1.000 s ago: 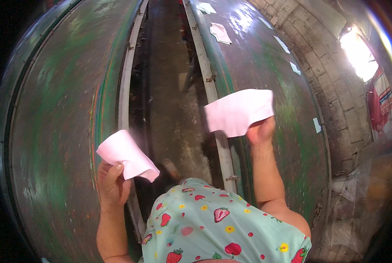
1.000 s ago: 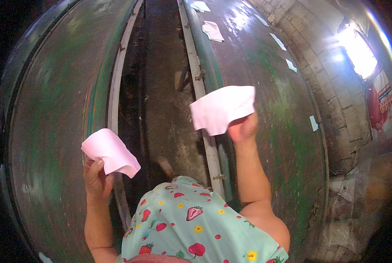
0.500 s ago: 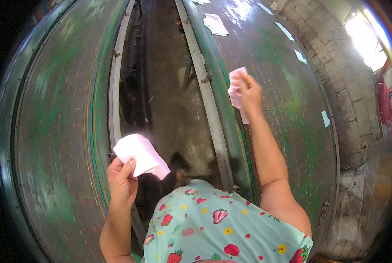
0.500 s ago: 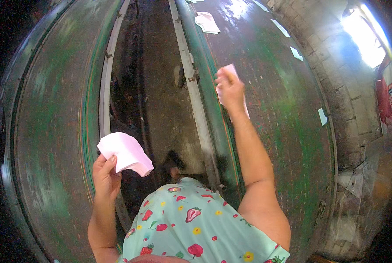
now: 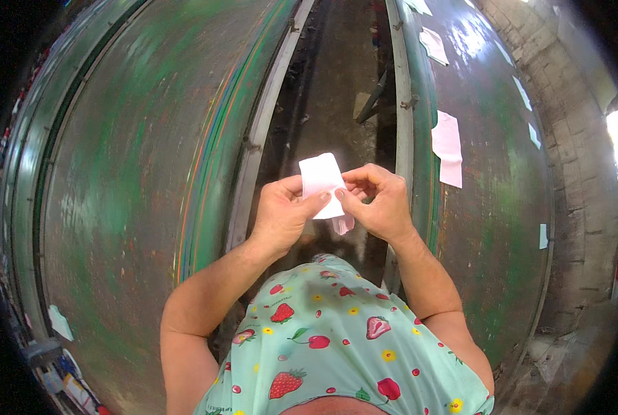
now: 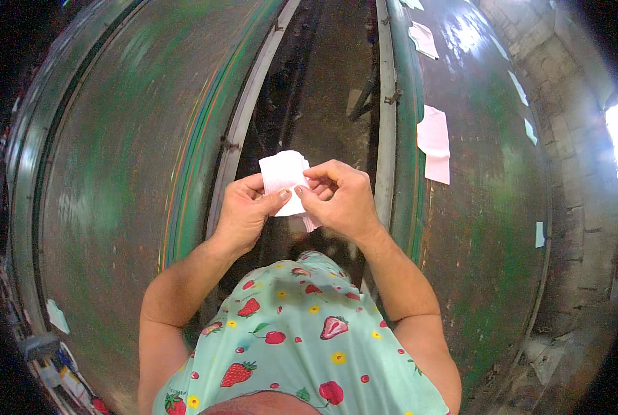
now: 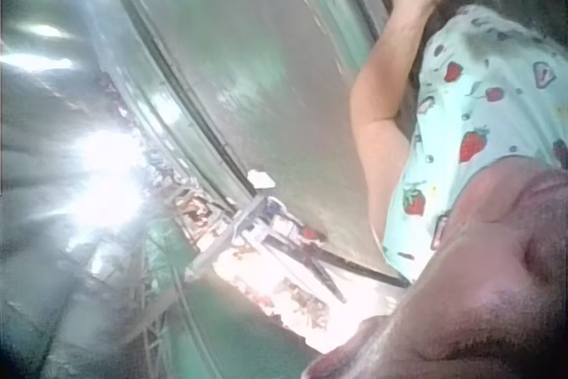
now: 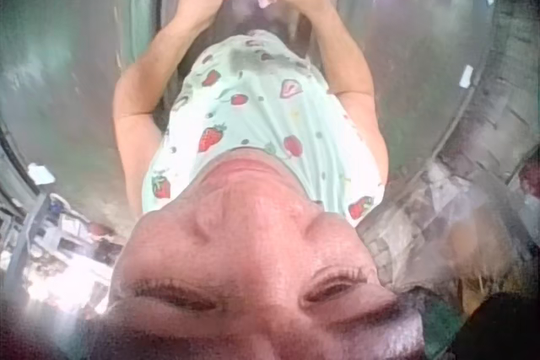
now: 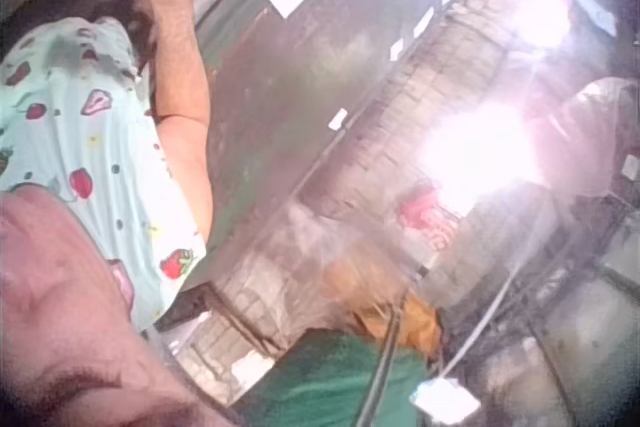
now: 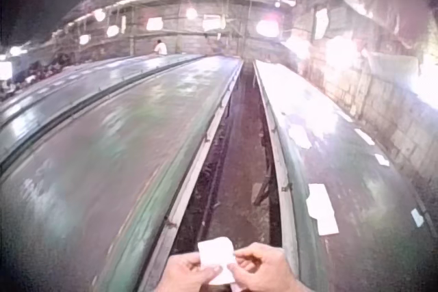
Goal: The person repeatedly folds small sheets of light blue and pink tissue paper by hand and places them in a line along the edge of a green workbench. The person handles the sheets one at a time, folding them into smaller rectangles and arranging them sequentially.
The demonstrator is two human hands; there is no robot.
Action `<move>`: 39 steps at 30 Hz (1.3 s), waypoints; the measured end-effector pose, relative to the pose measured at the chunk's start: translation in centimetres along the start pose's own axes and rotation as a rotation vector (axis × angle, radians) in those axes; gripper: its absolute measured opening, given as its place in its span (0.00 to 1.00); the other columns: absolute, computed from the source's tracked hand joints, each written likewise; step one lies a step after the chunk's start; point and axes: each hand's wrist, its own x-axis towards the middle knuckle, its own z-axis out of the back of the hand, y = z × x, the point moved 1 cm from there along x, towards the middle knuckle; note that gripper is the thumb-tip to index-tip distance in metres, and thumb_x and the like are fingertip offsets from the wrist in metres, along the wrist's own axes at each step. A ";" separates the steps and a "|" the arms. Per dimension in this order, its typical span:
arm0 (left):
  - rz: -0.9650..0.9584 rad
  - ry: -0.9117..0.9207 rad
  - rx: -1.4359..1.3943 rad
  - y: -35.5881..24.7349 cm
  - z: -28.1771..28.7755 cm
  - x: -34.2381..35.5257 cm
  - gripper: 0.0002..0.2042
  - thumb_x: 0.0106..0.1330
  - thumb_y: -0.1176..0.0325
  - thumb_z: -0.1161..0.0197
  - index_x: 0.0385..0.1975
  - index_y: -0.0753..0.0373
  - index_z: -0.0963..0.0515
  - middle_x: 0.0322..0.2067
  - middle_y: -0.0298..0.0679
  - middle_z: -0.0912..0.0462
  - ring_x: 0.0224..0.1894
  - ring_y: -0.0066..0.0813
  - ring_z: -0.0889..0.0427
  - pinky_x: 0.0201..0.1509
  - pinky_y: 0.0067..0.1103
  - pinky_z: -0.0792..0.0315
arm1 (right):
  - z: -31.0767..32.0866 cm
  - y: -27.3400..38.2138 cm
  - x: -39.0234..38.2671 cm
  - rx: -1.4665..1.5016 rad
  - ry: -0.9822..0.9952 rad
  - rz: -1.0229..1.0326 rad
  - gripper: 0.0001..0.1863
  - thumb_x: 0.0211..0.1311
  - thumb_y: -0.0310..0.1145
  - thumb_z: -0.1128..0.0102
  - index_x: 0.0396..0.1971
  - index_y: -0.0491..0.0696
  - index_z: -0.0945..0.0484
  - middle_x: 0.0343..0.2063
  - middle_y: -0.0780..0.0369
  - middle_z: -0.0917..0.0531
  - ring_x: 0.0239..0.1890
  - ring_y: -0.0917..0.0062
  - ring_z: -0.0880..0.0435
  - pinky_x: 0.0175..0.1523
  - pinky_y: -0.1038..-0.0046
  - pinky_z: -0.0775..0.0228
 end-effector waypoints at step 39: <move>0.173 0.318 0.091 9.4 -10.0 -29.8 0.11 0.68 0.74 0.34 0.47 0.72 0.17 0.42 0.40 0.12 0.41 0.23 0.13 0.48 0.22 0.21 | 0.1 6.3 -42.9 0.249 -0.339 0.071 0.12 0.66 0.15 0.41 0.46 0.38 0.14 0.41 0.59 0.16 0.44 0.74 0.14 0.49 0.74 0.20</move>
